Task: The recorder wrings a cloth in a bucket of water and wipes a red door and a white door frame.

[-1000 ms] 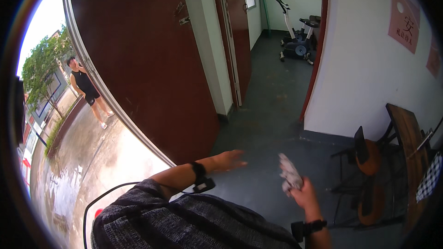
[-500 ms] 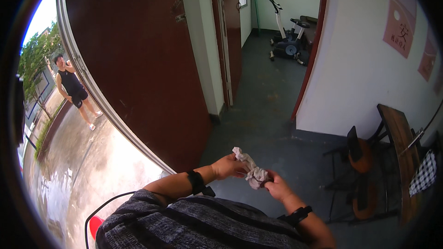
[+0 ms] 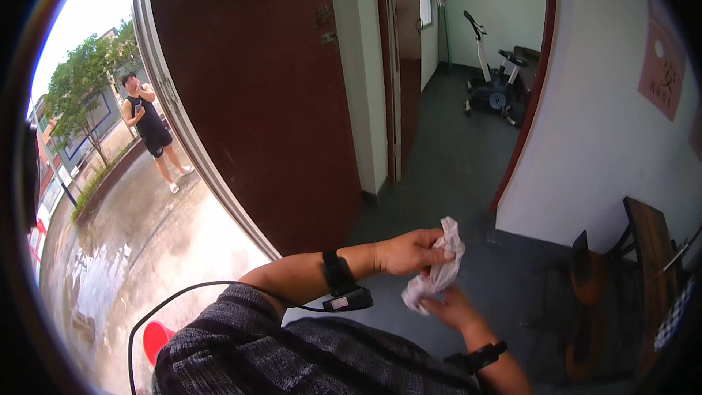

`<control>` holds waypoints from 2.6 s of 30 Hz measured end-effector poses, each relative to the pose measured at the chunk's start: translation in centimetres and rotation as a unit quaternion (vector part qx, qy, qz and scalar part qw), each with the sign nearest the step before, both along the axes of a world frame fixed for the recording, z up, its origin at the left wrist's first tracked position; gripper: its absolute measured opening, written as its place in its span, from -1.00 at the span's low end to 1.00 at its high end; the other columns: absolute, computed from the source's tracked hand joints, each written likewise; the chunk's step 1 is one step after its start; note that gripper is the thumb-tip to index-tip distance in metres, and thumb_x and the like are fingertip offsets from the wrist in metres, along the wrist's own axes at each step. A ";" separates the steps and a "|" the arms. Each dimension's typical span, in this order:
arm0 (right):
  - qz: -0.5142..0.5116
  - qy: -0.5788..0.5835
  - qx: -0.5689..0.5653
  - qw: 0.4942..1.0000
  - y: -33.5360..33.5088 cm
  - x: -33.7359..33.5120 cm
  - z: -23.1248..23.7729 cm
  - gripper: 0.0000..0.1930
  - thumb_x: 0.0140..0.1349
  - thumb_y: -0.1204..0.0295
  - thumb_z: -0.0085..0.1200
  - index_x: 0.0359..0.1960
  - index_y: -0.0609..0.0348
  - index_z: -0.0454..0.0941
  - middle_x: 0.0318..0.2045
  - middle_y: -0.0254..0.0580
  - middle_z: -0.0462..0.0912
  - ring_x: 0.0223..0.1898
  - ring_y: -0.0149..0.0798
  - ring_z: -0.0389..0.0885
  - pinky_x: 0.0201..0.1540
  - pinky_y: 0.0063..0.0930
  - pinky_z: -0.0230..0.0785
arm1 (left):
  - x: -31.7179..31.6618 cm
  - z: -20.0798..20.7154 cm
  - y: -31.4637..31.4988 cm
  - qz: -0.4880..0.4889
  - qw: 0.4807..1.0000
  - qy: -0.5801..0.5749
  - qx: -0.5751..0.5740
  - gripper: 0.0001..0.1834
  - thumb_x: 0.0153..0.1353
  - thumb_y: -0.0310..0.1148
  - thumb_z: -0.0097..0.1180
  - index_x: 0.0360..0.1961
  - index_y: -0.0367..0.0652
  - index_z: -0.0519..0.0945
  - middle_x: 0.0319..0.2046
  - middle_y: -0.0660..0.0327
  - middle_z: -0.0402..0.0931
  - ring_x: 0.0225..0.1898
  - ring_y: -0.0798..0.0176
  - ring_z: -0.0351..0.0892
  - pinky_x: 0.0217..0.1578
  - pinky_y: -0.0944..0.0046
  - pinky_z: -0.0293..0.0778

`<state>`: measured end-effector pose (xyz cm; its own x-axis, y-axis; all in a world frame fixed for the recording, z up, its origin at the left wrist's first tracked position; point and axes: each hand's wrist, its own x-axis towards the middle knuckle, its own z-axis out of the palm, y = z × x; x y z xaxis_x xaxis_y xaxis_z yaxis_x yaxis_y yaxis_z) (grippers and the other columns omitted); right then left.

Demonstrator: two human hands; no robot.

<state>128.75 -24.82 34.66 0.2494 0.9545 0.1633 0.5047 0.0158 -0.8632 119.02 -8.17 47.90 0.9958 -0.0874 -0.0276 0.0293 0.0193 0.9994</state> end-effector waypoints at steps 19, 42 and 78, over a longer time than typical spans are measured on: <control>-0.119 0.437 0.107 0.885 8.0 4.8 7.3 -0.80 0.21 0.40 -0.08 -0.17 0.20 0.43 -0.42 -0.21 0.54 -0.46 -0.33 0.53 -0.42 -0.46 0.44 | -4.8 -4.7 11.6 0.484 0.849 0.210 0.031 -0.24 0.14 -0.08 0.11 0.26 -0.12 0.07 -0.05 0.00 0.39 0.00 0.11 0.39 -0.09 0.07 0.42; 0.148 0.230 -0.236 0.932 30.7 2.1 3.6 -0.84 0.16 0.45 0.05 -0.26 0.27 0.51 -0.36 -0.31 0.56 -0.33 -0.43 0.50 -0.23 -0.56 0.37 | -6.7 -11.7 23.7 0.221 0.973 0.070 -0.010 -0.28 0.11 -0.24 0.18 0.20 -0.32 0.14 0.10 0.02 0.27 0.11 0.19 0.27 0.10 0.27 0.21; 0.379 0.503 -0.032 0.776 46.9 10.9 18.6 -0.81 0.19 0.57 -0.17 -0.17 0.25 0.41 -0.22 -0.15 0.48 -0.22 -0.25 0.48 -0.12 -0.43 0.39 | -3.0 1.3 29.9 0.679 0.731 0.033 -0.063 -0.37 0.24 0.12 -0.19 0.26 0.10 0.12 0.21 0.02 0.15 0.13 0.00 0.26 0.03 -0.09 0.29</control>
<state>139.65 22.04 53.27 -0.4170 0.8877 0.1950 -0.5575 -0.0804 -0.8263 115.99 21.75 49.18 0.1636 0.9740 -0.1565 -0.0534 0.1671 0.9845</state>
